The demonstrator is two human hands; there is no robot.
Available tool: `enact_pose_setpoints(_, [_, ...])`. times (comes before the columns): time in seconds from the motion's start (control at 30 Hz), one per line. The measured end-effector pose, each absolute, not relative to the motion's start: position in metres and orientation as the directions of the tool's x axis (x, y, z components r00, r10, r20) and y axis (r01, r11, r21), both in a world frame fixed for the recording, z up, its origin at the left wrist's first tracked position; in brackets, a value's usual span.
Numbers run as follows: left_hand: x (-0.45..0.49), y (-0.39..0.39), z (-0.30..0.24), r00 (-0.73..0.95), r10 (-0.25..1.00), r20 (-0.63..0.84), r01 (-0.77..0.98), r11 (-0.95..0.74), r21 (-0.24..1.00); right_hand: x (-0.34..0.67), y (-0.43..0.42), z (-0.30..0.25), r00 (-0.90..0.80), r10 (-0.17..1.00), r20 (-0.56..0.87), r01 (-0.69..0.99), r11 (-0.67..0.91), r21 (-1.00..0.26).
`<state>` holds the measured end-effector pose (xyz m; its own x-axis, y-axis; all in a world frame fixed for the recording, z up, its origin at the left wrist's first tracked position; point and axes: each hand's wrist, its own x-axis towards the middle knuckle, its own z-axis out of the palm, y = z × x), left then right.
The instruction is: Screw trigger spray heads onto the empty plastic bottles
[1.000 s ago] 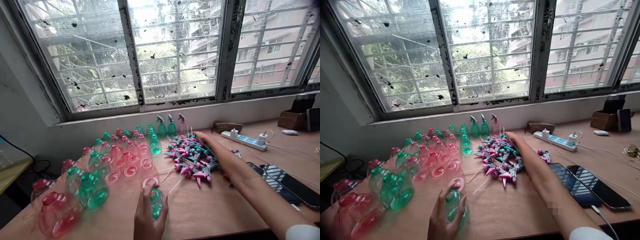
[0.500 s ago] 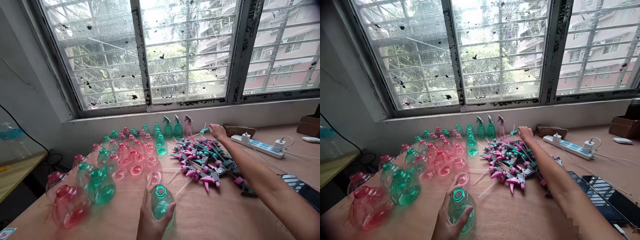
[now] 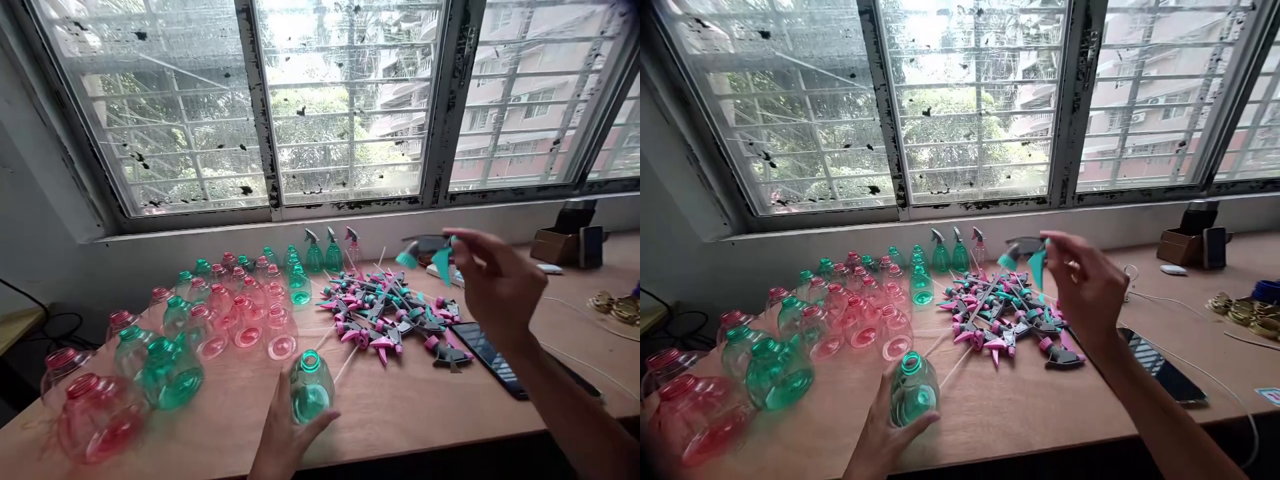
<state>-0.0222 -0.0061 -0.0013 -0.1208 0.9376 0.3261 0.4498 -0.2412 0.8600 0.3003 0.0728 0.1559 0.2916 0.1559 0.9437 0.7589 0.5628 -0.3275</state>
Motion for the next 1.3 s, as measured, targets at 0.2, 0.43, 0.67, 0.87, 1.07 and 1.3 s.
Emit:
enact_pose_setpoints(0.2, [-0.023,-0.012,-0.002,-0.127,0.938,0.324,0.476,-0.228,0.849,0.247,0.027,0.145,0.060,0.051,0.997,0.541,0.838,-0.075])
enact_pose_setpoints(0.43, [-0.024,-0.009,-0.011,-0.132,0.946,0.296,0.454,-0.207,0.866,0.228,0.047,0.141,-0.192,0.022,0.981,0.435,0.898,0.064])
enact_pose_setpoints(0.67, [-0.023,-0.013,-0.004,-0.117,0.955,0.273,0.460,-0.192,0.867,0.226,0.044,0.148,-0.030,-0.031,0.999,0.457,0.888,0.041])
enact_pose_setpoints(0.87, [-0.023,-0.015,0.002,-0.061,0.943,0.327,0.514,-0.251,0.820,0.216,0.035,0.149,-0.316,0.090,0.944,0.306,0.952,0.011])
enact_pose_setpoints(1.07, [-0.028,-0.010,-0.002,0.026,0.905,0.425,0.598,-0.355,0.719,0.198,0.016,0.107,-0.484,0.315,0.817,0.161,0.949,-0.271])
enact_pose_setpoints(1.3, [-0.020,-0.013,-0.005,-0.005,0.891,0.455,0.646,-0.344,0.681,0.219,0.004,0.068,-0.292,0.569,0.769,0.247,0.822,-0.513])
